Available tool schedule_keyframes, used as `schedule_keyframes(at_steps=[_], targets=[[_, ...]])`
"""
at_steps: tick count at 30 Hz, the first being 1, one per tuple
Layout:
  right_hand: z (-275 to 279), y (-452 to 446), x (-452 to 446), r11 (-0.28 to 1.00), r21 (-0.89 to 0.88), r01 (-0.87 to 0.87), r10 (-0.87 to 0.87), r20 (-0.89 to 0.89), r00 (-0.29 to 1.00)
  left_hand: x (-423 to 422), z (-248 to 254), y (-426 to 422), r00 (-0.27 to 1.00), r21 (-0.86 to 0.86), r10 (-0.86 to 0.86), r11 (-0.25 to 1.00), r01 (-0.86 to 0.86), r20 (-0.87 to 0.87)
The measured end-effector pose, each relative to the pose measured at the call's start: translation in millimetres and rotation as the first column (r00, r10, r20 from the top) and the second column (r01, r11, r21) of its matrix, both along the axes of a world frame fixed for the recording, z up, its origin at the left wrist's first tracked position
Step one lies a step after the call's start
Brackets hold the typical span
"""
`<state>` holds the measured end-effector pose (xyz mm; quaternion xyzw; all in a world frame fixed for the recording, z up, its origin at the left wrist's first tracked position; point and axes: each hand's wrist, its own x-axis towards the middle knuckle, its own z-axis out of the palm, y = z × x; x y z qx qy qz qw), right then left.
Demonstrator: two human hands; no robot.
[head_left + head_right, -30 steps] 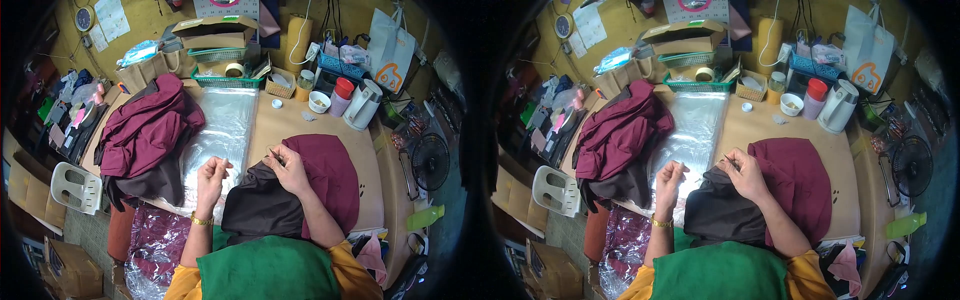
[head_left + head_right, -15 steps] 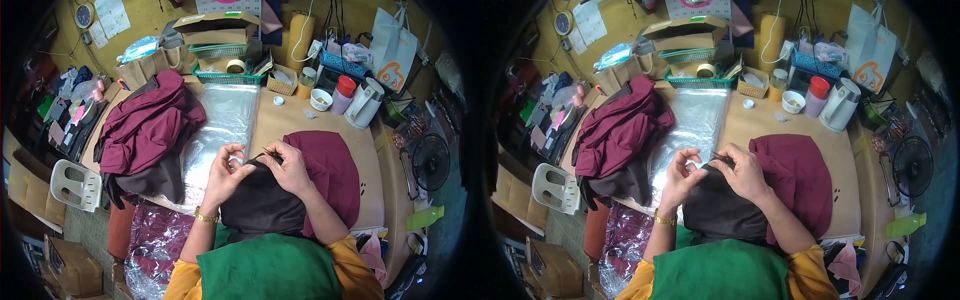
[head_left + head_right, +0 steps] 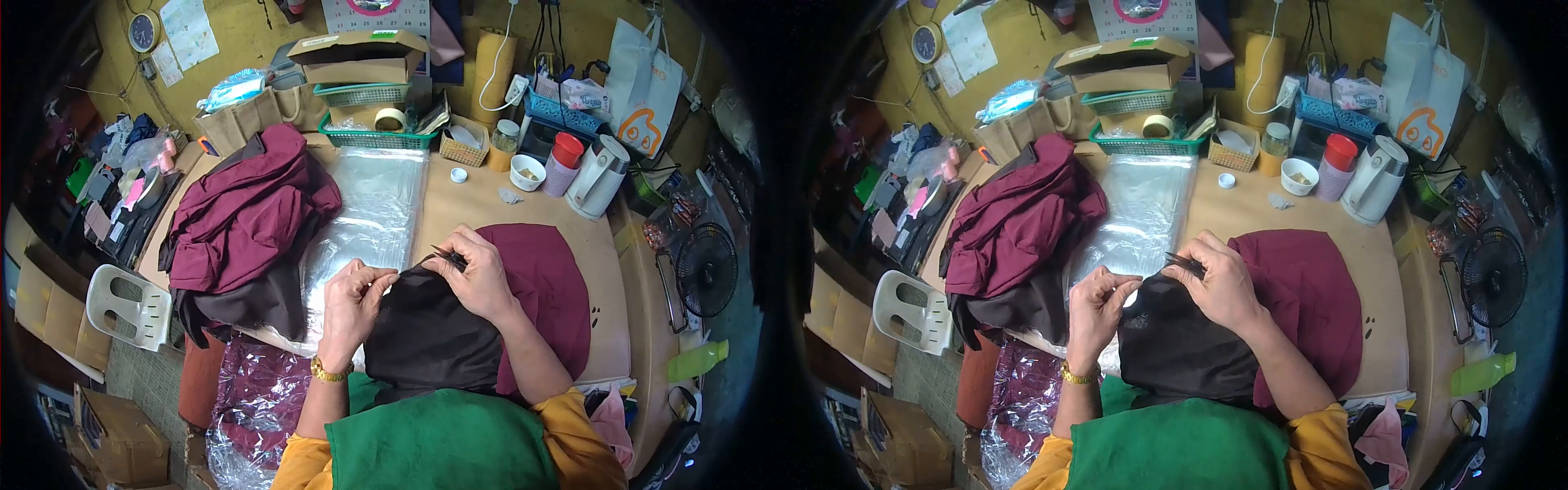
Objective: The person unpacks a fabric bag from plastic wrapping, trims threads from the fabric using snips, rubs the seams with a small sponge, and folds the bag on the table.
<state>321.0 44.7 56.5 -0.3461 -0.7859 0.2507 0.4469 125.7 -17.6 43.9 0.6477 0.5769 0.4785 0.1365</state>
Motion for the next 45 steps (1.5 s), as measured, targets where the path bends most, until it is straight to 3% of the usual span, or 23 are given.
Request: schedule_keyframes(at_steps=[4, 5, 6, 7, 9, 10, 11, 13, 17, 19, 29, 32, 34, 35, 36, 37, 38, 39, 41, 43, 44, 45], targets=[[-3.0, 1.5, 0.3, 0.999, -0.008, 0.036, -0.036, 0.033, 0.999, -9.7, -5.4, -1.3, 0.992, 0.003, -0.017, 1.0, 0.017, -0.125], [-2.9, 1.2, -0.5, 0.998, -0.004, 0.056, -0.055, 0.051, 0.997, -10.6, -10.2, -0.2, 0.905, -0.123, -0.177, 0.963, 0.241, 0.388], [-1.0, -1.6, -3.6, 0.999, 0.0, 0.052, -0.052, 0.048, 0.997, -11.2, -15.2, 1.0, 0.557, -0.114, -0.205, 0.867, 0.485, 0.805], [3.0, -6.8, -8.3, 0.989, 0.056, 0.135, -0.134, -0.015, 0.991, -11.3, -20.3, 2.2, 0.559, -0.111, -0.207, 0.869, 0.482, 0.803], [7.2, -15.7, -9.8, 0.97, 0.11, 0.218, -0.209, -0.085, 0.974, -9.6, -29.9, 5.1, 0.191, 0.047, -0.202, 0.794, 0.605, 0.961], [7.3, -19.8, -7.6, 0.958, 0.197, 0.209, -0.212, -0.006, 0.977, -9.0, -32.5, 5.9, 0.131, 0.086, -0.208, 0.786, 0.612, 0.969], [8.0, -24.0, -6.2, 0.94, 0.281, 0.194, -0.222, 0.072, 0.972, -7.5, -33.7, 6.5, 0.132, 0.086, -0.209, 0.787, 0.611, 0.969], [9.8, -31.7, -10.0, 0.917, 0.354, 0.182, -0.221, 0.072, 0.973, -4.4, -35.8, 7.3, -0.02, 0.174, -0.203, 0.779, 0.602, 0.979], [6.3, -34.7, -14.2, 0.856, 0.49, 0.166, -0.265, 0.139, 0.954, -1.3, -39.9, 8.2, -0.092, 0.241, -0.233, 0.768, 0.593, 0.968], [5.8, -34.0, -15.4, 0.849, 0.509, 0.144, -0.261, 0.166, 0.951, 0.8, -40.9, 7.4, -0.004, 0.181, -0.219, 0.796, 0.578, 0.976], [3.1, -29.2, -20.2, 0.866, 0.489, 0.105, -0.227, 0.196, 0.954, 4.0, -40.9, 2.3, 0.108, 0.143, -0.248, 0.805, 0.576, 0.963], [-10.2, -18.7, -22.7, 0.895, 0.433, 0.109, -0.143, 0.048, 0.989, 6.0, -37.5, 0.8, 0.11, 0.162, -0.278, 0.791, 0.59, 0.954], [-12.5, -12.3, -26.7, 0.988, -0.018, 0.153, -0.154, -0.218, 0.964, 10.3, -27.2, -1.2, 0.129, 0.132, -0.236, 0.832, 0.539, 0.963], [-15.7, -5.8, -20.8, 0.988, -0.017, 0.151, -0.151, -0.217, 0.965, 7.7, -27.5, -0.2, 0.129, 0.133, -0.236, 0.834, 0.536, 0.963], [-21.0, 2.7, -8.5, 0.969, -0.246, -0.014, -0.023, -0.146, 0.989, 1.9, -29.6, 1.1, 0.165, 0.115, -0.231, 0.847, 0.52, 0.959], [-27.4, 9.7, -2.4, 0.87, -0.468, -0.155, 0.119, -0.106, 0.987, -5.6, -33.1, 3.3, 0.202, 0.098, -0.227, 0.858, 0.503, 0.953], [-38.0, 12.1, -3.8, 0.938, -0.335, -0.091, 0.059, -0.107, 0.993, -19.0, -44.2, 9.2, 0.324, 0.084, -0.219, 0.919, 0.384, 0.92], [-37.4, 11.6, -2.8, 0.938, -0.336, -0.09, 0.057, -0.106, 0.993, -28.5, -44.1, 13.2, 0.557, 0.036, -0.122, 0.986, 0.164, 0.822], [-35.7, 11.3, -0.3, 0.917, -0.389, -0.085, 0.01, -0.192, 0.981, -38.0, -41.5, 15.9, 0.836, 0.074, 0.115, 0.98, -0.182, 0.537], [-36.2, 12.9, 0.4, 0.925, -0.372, -0.082, 0.009, -0.192, 0.981, -46.5, -34.1, 17.4, 0.974, 0.118, 0.008, 0.992, -0.035, 0.226], [-33.8, 12.3, 0.0, 0.923, -0.372, -0.094, 0.026, -0.183, 0.983, -38.9, -32.5, 11.0, 0.984, -0.012, -0.03, 0.999, 0.033, 0.176], [-31.5, 11.2, -0.7, 0.922, -0.372, -0.107, 0.045, -0.174, 0.984, -27.3, -27.1, 9.6, 0.986, -0.015, -0.076, 0.997, 0.079, 0.15]])
